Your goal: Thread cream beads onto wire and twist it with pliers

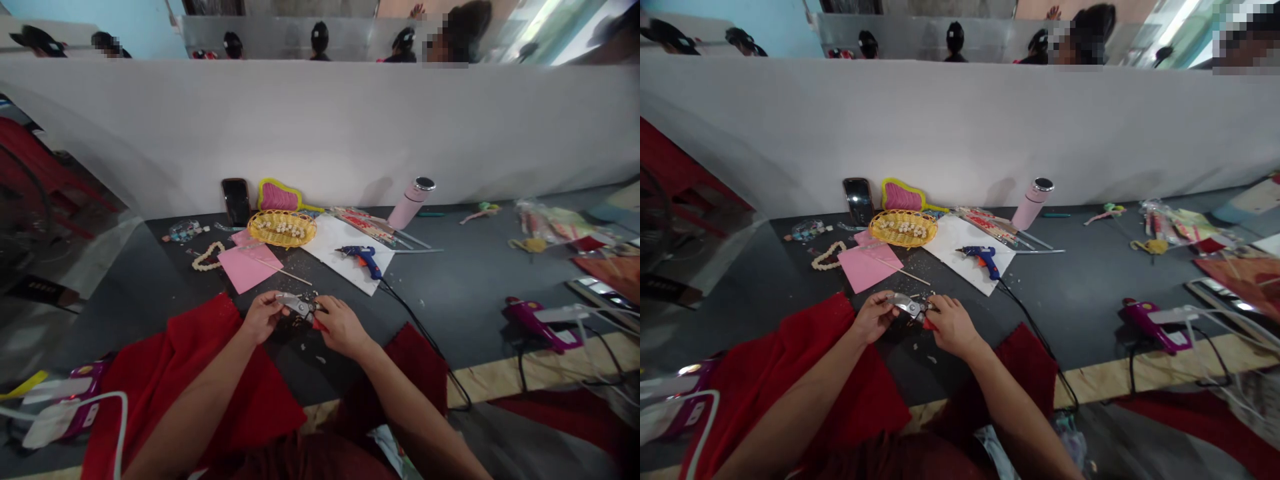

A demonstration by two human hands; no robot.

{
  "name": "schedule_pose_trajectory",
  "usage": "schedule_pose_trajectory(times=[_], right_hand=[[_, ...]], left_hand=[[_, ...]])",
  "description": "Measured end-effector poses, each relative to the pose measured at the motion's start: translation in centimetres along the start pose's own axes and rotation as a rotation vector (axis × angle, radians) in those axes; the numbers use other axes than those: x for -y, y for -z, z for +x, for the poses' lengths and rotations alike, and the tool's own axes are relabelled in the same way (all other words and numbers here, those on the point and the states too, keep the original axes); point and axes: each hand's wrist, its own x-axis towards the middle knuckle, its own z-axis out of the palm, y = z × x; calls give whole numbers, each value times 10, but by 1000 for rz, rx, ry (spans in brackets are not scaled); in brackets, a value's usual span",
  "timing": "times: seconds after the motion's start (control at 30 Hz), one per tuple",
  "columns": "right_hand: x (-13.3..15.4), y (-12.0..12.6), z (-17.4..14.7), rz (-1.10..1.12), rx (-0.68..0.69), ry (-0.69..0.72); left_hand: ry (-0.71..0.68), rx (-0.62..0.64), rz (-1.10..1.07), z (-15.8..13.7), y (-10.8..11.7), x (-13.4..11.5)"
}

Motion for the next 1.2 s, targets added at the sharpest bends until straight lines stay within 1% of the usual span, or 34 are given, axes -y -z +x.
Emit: schedule_pose_trajectory(times=[0.17, 0.27, 0.37, 0.43, 0.47, 0.5, 0.57, 0.63, 0.73, 0.83, 0.9, 1.0, 1.07, 1.13, 1.2], right_hand=[[-4, 6, 0, 69, -20, 59], [-11, 8, -2, 70, -49, 48], [-22, 8, -5, 8, -98, -46], [-30, 7, -6, -64, -146, -178], [-34, 7, -6, -98, -175, -251], [-37, 7, -6, -127, -200, -315], [-43, 6, -7, -162, -222, -399], [-46, 4, -8, -178, -215, -442], [-47, 3, -9, -191, -205, -498], [-40, 8, -6, -181, -262, -537], [-29, 15, -1, -141, -353, -494], [-6, 20, 9, 70, -446, -277], [9, 16, 15, 245, -452, -181], [21, 8, 18, 426, -423, -112], [26, 0, 19, 548, -413, -95]], left_hand=[[22, 78, -23, -6, -5, -3], [-17, 82, -69, -6, -7, -9], [-126, 32, -164, -1, -1, -16], [-157, -15, -198, 3, 6, -17], [-153, -16, -192, 5, 9, -16], [-149, -10, -171, 6, 11, -14], [-144, 0, -99, 6, 11, -8], [-159, 4, 24, 4, 8, -1], [-218, -9, 231, 1, 1, 5], [-251, -24, 391, 0, -1, 7], [-248, -27, 447, -1, -3, 8], [-252, -14, 526, -4, -6, 8], [-277, 11, 608, -6, -9, 8], [-318, 45, 696, -9, -11, 8], [-370, 81, 778, -10, -12, 9]])
